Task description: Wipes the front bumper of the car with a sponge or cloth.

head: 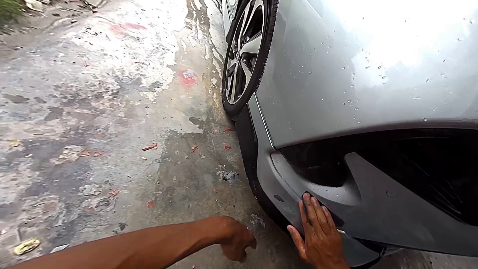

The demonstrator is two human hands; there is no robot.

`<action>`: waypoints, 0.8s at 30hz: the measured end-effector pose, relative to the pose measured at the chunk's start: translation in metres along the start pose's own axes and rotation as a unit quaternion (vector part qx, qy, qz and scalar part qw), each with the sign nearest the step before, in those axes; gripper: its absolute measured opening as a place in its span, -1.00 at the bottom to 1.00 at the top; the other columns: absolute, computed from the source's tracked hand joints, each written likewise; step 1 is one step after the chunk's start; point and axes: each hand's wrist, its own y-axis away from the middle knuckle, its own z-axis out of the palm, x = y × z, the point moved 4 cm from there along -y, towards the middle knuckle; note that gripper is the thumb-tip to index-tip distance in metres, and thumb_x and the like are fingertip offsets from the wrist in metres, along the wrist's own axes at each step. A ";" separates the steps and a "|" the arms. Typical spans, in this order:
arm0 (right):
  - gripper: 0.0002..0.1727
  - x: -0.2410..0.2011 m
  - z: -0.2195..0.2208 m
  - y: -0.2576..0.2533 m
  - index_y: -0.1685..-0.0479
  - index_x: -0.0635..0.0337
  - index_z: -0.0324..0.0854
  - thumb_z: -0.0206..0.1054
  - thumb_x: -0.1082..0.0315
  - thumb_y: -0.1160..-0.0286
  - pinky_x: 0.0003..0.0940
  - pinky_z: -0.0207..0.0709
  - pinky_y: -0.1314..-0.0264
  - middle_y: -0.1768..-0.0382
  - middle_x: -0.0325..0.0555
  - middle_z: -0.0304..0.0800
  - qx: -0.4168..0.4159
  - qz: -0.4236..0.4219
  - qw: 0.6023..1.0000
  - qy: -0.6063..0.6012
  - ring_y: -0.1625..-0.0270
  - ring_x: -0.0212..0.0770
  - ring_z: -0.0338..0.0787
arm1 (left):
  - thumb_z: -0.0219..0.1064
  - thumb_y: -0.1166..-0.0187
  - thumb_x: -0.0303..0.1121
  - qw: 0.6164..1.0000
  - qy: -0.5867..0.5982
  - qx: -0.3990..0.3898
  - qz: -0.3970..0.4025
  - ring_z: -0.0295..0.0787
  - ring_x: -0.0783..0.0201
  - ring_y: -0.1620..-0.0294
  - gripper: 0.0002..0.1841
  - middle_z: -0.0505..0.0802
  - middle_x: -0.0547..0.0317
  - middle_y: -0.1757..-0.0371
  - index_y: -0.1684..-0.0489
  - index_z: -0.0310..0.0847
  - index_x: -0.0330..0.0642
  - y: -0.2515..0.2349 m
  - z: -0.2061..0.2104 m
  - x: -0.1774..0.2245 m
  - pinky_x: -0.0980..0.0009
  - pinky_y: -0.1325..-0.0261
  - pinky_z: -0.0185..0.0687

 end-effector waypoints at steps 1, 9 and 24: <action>-0.12 -0.011 0.003 -0.015 -0.57 0.22 0.56 -0.05 -0.36 -0.64 -0.13 0.10 -0.81 -0.66 0.05 0.50 0.003 0.012 1.000 -0.021 -0.74 -0.07 0.43 | 0.21 -0.77 -0.29 1.000 -0.006 -0.008 0.001 0.68 -0.34 -0.38 -0.45 0.73 -0.40 -0.36 -0.76 0.31 -0.12 -0.002 0.000 0.010 -0.30 -0.41 0.46; -0.27 0.015 -0.005 -0.015 -0.58 0.07 0.59 -0.02 -0.25 -0.71 -0.19 0.19 -0.83 -0.71 -0.18 0.46 -0.025 -0.048 0.997 -0.059 -0.78 -0.22 0.37 | 0.24 -0.77 -0.28 0.999 0.014 -0.041 0.014 0.58 -0.32 -0.53 -0.43 0.66 -0.35 -0.51 -0.79 0.29 -0.11 -0.008 0.023 0.041 -0.22 -0.60 0.31; -0.31 0.073 -0.025 0.049 -0.74 -0.04 0.39 -0.13 -0.19 -0.79 -0.26 -0.16 -0.93 -0.84 -0.34 0.22 -0.078 -0.169 0.983 -0.003 -0.88 -0.37 0.07 | 0.20 -0.79 -0.21 1.000 0.017 -0.025 0.004 0.67 -0.27 -0.45 -0.42 0.70 -0.28 -0.47 -0.81 0.26 -0.02 -0.015 0.014 -0.008 -0.27 -0.52 0.41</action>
